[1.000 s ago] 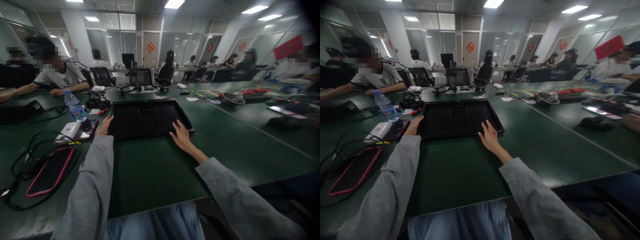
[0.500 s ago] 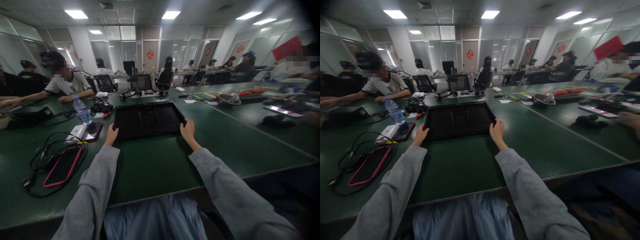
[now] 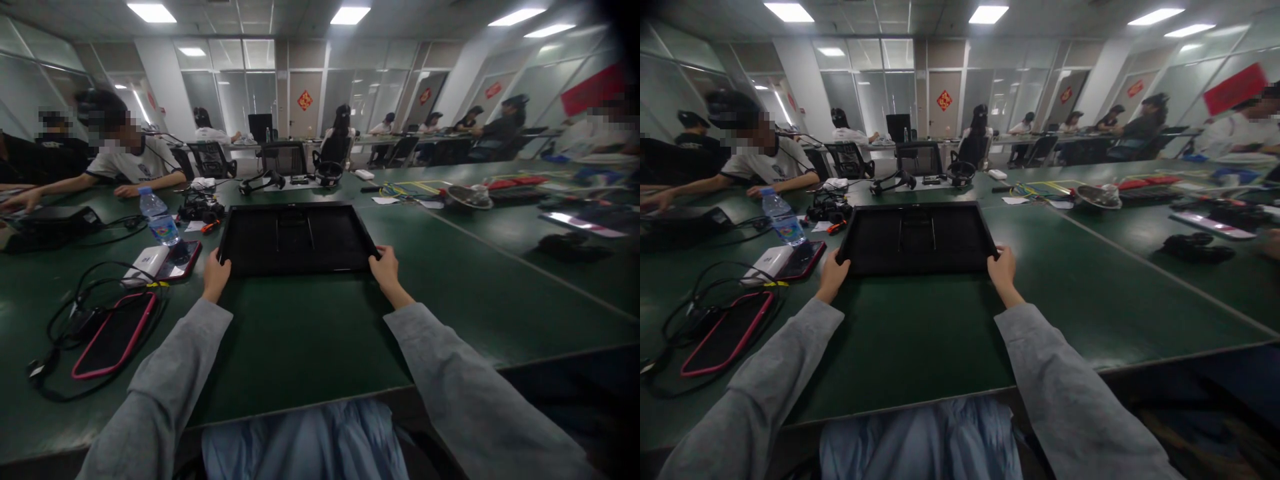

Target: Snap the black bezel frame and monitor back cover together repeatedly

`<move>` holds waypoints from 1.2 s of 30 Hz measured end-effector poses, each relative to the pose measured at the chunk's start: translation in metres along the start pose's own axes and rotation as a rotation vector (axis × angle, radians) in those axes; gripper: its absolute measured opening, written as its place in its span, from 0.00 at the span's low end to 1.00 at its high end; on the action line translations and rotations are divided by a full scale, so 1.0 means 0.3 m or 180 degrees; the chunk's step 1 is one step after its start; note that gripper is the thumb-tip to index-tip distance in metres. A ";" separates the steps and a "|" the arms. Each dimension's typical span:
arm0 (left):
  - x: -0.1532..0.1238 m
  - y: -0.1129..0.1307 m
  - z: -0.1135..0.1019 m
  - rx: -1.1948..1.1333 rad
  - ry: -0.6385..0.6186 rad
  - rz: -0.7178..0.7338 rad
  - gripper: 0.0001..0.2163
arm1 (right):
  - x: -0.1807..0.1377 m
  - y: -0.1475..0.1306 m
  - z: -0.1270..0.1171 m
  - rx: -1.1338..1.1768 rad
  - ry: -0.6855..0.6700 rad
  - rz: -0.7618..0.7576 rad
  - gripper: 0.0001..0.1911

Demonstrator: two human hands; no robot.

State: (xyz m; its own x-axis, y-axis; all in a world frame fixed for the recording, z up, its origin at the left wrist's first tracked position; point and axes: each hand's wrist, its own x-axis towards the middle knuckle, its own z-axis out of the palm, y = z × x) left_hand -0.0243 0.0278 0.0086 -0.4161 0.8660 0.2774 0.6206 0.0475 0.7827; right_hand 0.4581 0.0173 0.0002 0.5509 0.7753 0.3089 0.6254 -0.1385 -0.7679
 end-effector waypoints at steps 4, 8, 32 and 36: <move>0.008 0.001 -0.019 0.0096 0.0091 -0.0208 0.27 | 0.027 0.024 0.004 0.0068 -0.0191 0.0149 0.25; 0.010 0.008 -0.021 0.0279 0.0054 -0.0235 0.26 | 0.122 0.039 0.033 0.0549 -0.0610 0.0064 0.30; 0.031 -0.044 0.003 0.0572 0.0275 -0.0143 0.33 | 0.110 -0.040 0.057 0.1559 -0.1016 0.0308 0.40; 0.034 -0.047 0.006 0.0549 0.0308 -0.0178 0.32 | 0.110 -0.035 0.062 0.1734 -0.0917 0.0262 0.41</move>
State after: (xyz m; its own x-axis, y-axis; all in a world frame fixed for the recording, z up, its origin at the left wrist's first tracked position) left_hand -0.0362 0.0368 -0.0007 -0.5099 0.8080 0.2951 0.6959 0.1859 0.6936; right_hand 0.4595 0.0558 0.0080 0.3665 0.9212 0.1308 0.1735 0.0704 -0.9823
